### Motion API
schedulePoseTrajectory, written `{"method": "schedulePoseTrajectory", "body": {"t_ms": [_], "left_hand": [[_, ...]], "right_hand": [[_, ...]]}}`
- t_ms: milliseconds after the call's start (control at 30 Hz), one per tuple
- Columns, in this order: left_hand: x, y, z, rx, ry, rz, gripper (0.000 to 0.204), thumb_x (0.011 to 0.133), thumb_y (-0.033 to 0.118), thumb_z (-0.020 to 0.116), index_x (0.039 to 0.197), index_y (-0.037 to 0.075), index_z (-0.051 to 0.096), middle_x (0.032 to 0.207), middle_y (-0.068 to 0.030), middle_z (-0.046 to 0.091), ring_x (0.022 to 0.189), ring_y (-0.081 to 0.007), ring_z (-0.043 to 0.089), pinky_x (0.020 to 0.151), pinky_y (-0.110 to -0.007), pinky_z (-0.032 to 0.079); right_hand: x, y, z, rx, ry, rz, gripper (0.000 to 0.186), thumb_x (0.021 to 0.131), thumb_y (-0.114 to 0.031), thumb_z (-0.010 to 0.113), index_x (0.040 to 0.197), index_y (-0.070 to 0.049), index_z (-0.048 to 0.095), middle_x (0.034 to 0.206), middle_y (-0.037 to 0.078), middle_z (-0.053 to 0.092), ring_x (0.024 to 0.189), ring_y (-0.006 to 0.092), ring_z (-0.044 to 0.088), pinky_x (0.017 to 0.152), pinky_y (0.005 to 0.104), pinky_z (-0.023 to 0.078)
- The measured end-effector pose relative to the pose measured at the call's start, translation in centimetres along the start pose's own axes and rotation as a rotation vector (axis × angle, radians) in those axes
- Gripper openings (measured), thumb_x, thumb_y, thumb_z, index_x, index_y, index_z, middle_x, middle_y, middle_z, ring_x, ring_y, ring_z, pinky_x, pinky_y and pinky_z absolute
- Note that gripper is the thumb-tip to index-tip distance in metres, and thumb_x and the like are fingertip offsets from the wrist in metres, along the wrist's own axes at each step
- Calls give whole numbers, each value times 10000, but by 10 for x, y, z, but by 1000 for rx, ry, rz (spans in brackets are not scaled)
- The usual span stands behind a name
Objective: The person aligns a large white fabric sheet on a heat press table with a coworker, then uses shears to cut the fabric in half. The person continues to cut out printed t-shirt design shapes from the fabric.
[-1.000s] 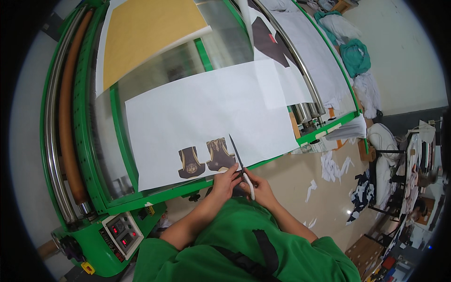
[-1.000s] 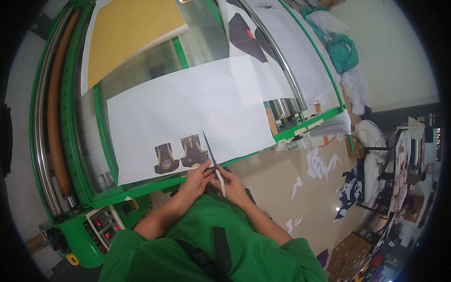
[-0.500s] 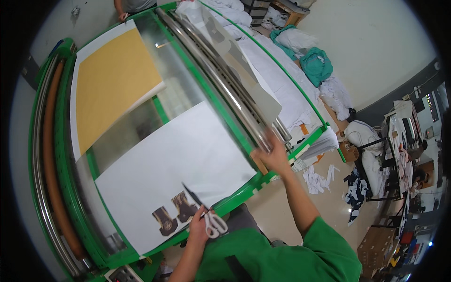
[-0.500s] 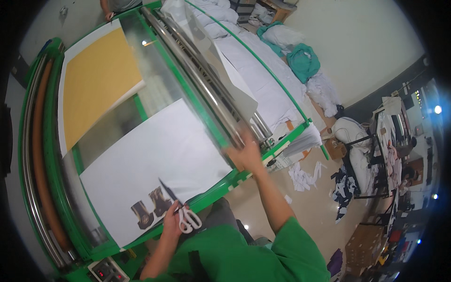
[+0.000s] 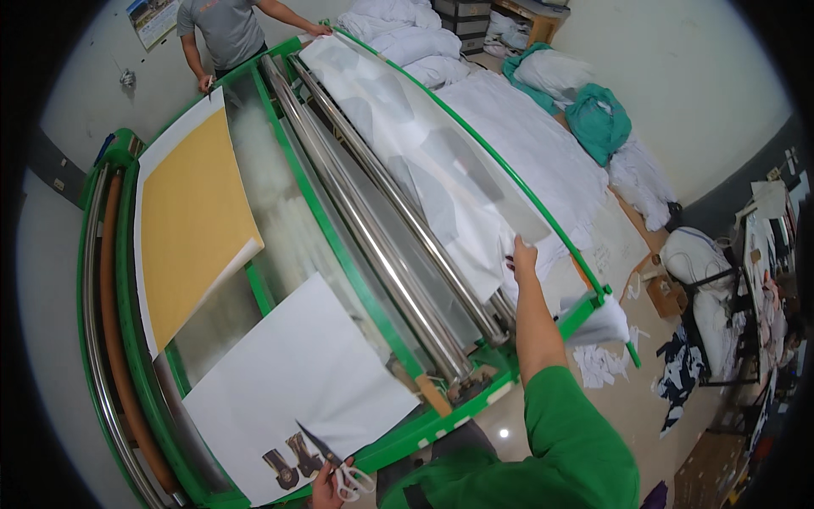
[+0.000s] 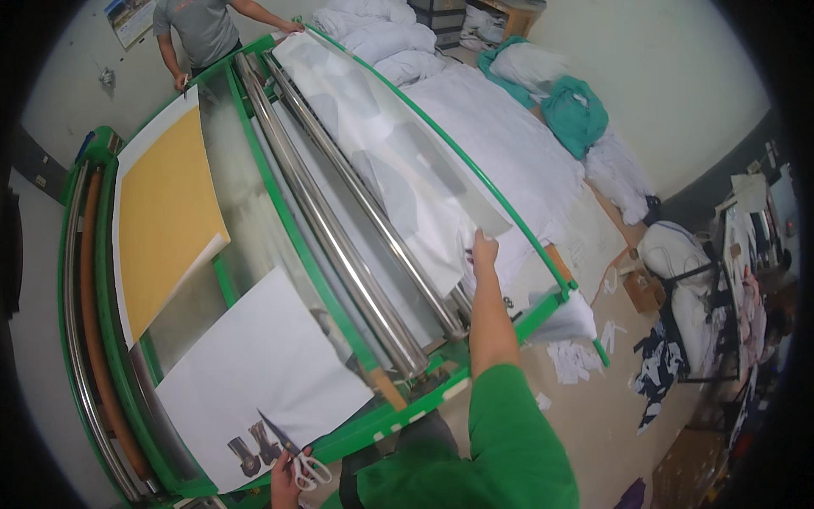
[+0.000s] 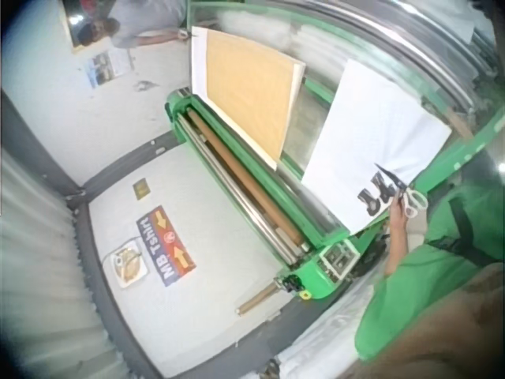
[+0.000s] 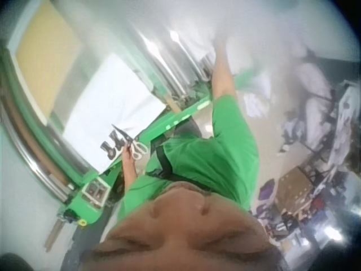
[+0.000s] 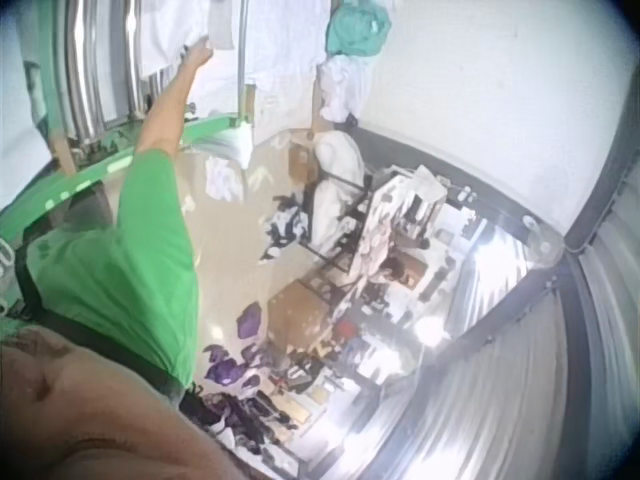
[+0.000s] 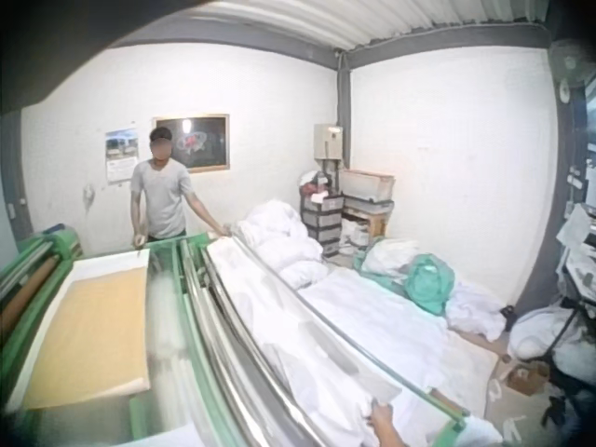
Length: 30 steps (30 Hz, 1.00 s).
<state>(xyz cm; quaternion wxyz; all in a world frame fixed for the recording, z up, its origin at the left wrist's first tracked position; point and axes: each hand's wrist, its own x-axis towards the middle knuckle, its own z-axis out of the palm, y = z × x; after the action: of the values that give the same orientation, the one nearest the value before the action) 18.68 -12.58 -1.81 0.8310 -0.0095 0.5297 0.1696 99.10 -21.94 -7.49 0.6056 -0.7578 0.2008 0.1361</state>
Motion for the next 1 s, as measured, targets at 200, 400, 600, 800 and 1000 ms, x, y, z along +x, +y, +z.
{"method": "schedulePoseTrajectory", "body": {"t_ms": [200,400,600,800,1000], "left_hand": [[-4,-3,-2,318,361,119,492,1001,504,705,1276,98,677,1082,-124,757,923,-298,728,726,-471,613],[-17,-8,-12,297,410,193,630,975,559,720,1372,77,634,1103,-128,768,933,-335,744,752,-511,631],[-16,4,0,-74,-25,19,356,1031,436,629,1185,121,690,1210,-371,678,786,-481,740,521,-513,683],[10,-1,5,-114,-89,26,403,1002,471,661,1214,130,697,1242,-357,687,801,-467,752,523,-512,651],[-7,-18,88,105,-30,356,607,1091,448,584,1496,7,486,1437,-210,628,1285,-387,635,1081,-511,541]], "right_hand": [[120,79,-21,-367,71,-55,694,919,-456,783,1233,147,643,1117,301,725,936,367,742,792,471,584],[175,132,-33,-391,79,-16,626,937,-373,781,1172,193,655,1125,320,731,1011,393,745,877,463,587],[198,188,-66,-200,-76,252,542,960,-308,759,1196,169,661,1089,290,736,875,418,752,746,492,610],[201,197,-80,-1107,-26,341,631,888,-322,764,1387,42,634,1351,304,646,1274,404,644,1109,589,475],[14,44,-47,-500,131,-859,444,1016,-298,730,1352,-19,645,1113,156,680,931,233,670,846,406,550]]}}
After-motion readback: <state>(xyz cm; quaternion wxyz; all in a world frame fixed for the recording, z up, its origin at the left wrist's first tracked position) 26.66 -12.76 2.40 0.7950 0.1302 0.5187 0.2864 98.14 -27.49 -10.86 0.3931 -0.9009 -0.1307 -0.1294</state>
